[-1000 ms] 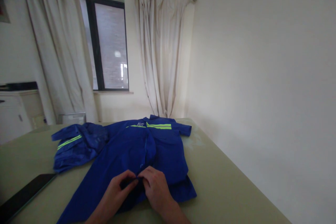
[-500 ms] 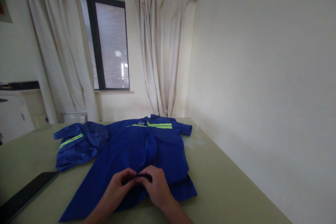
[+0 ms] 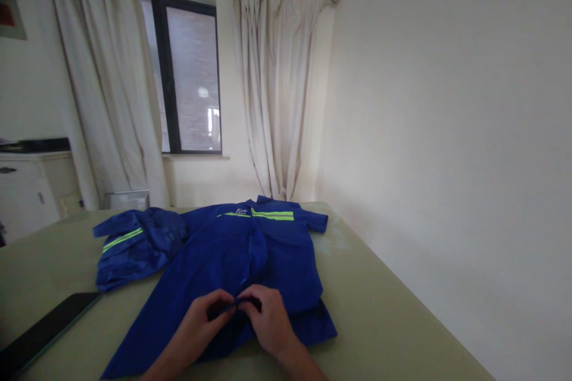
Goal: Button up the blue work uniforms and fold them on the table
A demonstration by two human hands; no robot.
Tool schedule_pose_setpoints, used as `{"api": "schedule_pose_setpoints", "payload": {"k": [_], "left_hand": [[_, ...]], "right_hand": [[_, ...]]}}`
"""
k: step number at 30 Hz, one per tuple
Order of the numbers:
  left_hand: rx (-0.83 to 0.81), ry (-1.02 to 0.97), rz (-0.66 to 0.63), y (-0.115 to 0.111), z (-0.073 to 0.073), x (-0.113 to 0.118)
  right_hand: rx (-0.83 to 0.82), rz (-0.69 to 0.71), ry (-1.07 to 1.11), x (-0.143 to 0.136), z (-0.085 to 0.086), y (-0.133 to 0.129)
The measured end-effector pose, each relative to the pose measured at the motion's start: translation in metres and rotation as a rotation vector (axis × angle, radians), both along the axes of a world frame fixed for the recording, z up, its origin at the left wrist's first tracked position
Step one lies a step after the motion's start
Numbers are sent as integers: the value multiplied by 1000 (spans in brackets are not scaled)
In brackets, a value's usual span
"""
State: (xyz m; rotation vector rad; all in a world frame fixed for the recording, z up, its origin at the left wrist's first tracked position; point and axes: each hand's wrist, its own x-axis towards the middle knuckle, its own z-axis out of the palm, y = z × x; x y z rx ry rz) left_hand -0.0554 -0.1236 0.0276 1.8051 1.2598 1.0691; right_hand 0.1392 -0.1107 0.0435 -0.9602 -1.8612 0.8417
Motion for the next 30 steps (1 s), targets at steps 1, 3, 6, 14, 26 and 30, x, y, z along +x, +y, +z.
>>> {"api": "schedule_pose_setpoints", "payload": {"k": [1, 3, 6, 14, 26, 30], "left_hand": [[7, 3, 4, 0, -1, 0], [29, 12, 13, 0, -4, 0], [53, 21, 20, 1, -8, -1], [55, 1, 26, 3, -7, -3], [22, -59, -3, 6, -15, -4], [18, -56, -46, 8, -21, -6]], "right_hand": [[-11, 4, 2, 1, 0, 0], [-32, 10, 8, 2, 1, -1], [-50, 17, 16, 2, 1, -1], [-72, -84, -33, 1, -7, 4], [26, -78, -92, 3, -15, 7], [31, -57, -101, 3, -17, 8]]}}
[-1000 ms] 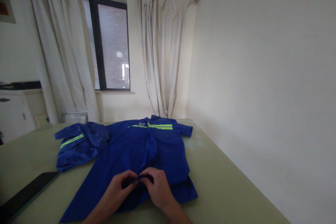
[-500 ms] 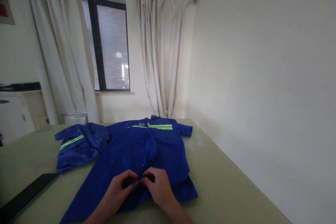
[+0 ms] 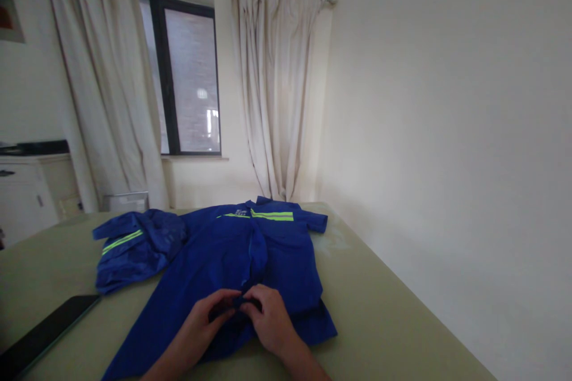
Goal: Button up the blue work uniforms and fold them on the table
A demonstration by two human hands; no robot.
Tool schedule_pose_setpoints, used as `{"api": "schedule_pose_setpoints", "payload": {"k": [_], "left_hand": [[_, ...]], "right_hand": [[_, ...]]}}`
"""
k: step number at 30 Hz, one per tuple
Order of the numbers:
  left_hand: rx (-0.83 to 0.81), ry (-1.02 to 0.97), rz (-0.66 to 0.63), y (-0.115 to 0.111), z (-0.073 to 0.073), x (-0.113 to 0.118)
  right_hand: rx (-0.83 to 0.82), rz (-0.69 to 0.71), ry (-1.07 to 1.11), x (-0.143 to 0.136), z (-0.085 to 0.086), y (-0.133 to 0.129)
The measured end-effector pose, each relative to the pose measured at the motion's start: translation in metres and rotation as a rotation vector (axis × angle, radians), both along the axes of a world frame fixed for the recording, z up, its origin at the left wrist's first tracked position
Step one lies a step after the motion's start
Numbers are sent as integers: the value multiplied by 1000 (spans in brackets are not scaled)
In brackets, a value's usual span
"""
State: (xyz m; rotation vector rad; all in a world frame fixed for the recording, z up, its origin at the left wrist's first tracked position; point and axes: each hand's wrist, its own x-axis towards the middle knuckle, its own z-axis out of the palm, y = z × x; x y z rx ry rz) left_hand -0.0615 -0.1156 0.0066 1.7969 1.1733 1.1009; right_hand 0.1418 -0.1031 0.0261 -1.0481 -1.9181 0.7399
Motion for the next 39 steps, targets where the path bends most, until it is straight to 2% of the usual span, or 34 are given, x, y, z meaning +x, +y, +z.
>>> {"api": "schedule_pose_setpoints", "payload": {"k": [12, 26, 39], "left_hand": [[97, 125, 14, -1, 6, 0], [182, 197, 9, -2, -6, 0], [169, 234, -10, -9, 11, 5]], "right_hand": [[0, -2, -55, 0, 4, -1], [5, 24, -72, 1, 2, -1], [-76, -6, -80, 3, -1, 0]]}}
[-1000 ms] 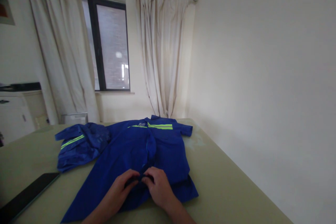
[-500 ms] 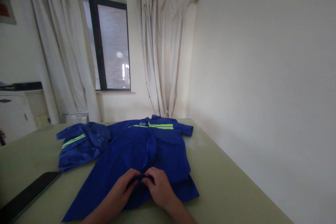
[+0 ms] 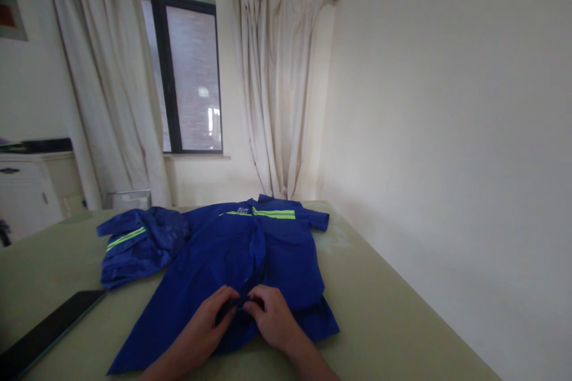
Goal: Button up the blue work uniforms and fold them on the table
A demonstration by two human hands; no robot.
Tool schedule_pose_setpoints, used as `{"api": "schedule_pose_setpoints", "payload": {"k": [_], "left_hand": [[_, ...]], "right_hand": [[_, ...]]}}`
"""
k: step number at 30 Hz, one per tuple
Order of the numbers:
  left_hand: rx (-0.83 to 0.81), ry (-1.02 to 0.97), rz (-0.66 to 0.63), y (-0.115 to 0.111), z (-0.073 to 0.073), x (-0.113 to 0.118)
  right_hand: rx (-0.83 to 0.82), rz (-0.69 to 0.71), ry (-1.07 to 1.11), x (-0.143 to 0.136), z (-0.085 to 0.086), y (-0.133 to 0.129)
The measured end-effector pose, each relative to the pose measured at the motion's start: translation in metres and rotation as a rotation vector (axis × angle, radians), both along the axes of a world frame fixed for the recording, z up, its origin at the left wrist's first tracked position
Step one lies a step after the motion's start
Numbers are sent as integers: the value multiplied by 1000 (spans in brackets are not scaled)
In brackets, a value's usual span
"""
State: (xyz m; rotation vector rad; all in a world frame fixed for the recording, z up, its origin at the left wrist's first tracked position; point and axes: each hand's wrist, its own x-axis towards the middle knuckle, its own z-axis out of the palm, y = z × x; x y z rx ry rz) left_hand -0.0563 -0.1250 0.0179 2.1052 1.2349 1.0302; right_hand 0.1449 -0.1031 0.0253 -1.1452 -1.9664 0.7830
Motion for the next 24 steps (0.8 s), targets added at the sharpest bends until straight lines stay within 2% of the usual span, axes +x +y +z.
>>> {"api": "schedule_pose_setpoints", "payload": {"k": [4, 6, 10, 12, 14, 17, 24], "left_hand": [[-8, 23, 10, -2, 2, 1], [32, 47, 62, -2, 1, 0], [300, 230, 183, 0, 0, -4], [465, 380, 153, 1, 0, -4], [563, 503, 111, 0, 0, -3], [587, 573, 127, -2, 0, 0], [565, 595, 170, -5, 3, 2]], "right_hand": [[-26, 3, -11, 0, 0, -1], [-43, 4, -15, -1, 0, -1], [-44, -14, -7, -2, -1, -1], [-30, -26, -10, -3, -3, 0], [-25, -26, -17, -3, -5, 1], [-28, -30, -17, -3, -8, 2], [-19, -44, -26, 0, -4, -2]]}}
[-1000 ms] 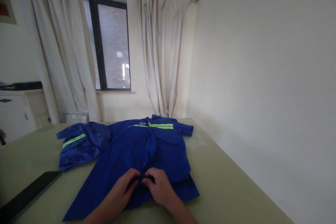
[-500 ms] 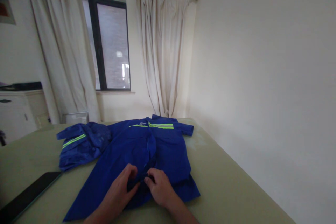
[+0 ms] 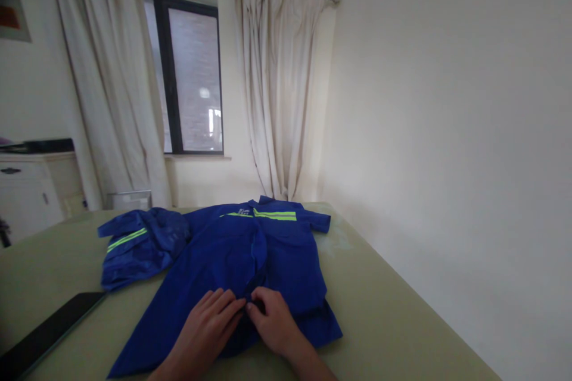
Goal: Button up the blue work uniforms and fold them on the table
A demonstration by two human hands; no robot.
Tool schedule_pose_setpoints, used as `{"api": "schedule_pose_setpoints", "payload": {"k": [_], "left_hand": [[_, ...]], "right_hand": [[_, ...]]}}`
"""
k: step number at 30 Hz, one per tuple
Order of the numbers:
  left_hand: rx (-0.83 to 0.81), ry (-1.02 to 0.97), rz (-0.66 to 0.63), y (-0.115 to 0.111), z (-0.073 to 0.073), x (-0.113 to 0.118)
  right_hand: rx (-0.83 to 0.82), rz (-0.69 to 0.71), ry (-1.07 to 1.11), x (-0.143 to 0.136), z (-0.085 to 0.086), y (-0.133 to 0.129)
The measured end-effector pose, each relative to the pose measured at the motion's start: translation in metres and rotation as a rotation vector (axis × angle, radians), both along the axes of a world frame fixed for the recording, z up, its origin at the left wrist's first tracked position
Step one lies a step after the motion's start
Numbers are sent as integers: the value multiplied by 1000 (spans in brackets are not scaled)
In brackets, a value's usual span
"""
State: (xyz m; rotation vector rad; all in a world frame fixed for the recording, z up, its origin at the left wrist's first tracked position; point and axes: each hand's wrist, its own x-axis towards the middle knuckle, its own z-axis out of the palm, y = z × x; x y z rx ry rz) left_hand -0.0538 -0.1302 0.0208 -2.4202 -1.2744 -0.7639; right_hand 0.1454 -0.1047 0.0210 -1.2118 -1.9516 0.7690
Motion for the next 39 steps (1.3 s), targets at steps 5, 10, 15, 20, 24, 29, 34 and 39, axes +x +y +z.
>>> {"api": "schedule_pose_setpoints", "payload": {"k": [5, 10, 15, 20, 24, 29, 34, 39], "left_hand": [[39, -6, -21, 0, 1, 2], [75, -140, -32, 1, 4, 1], [35, -179, -34, 4, 1, 1], [-231, -322, -33, 0, -1, 2], [-307, -284, -127, -6, 9, -1], [-226, -251, -6, 2, 15, -12], [-480, -136, 133, 2, 12, -16], [-871, -165, 108, -18, 23, -10]], "right_hand": [[-14, -40, 44, 2, -5, 0], [-70, -102, 181, -2, -8, 2], [-68, -98, 202, -9, 1, -3], [-24, -56, 125, -10, 9, -8], [-8, 33, 114, -6, 14, -6], [-204, 81, 155, -3, 14, 1], [-12, 3, -232, -8, 15, -13], [58, 24, -421, -8, 25, -23]]}}
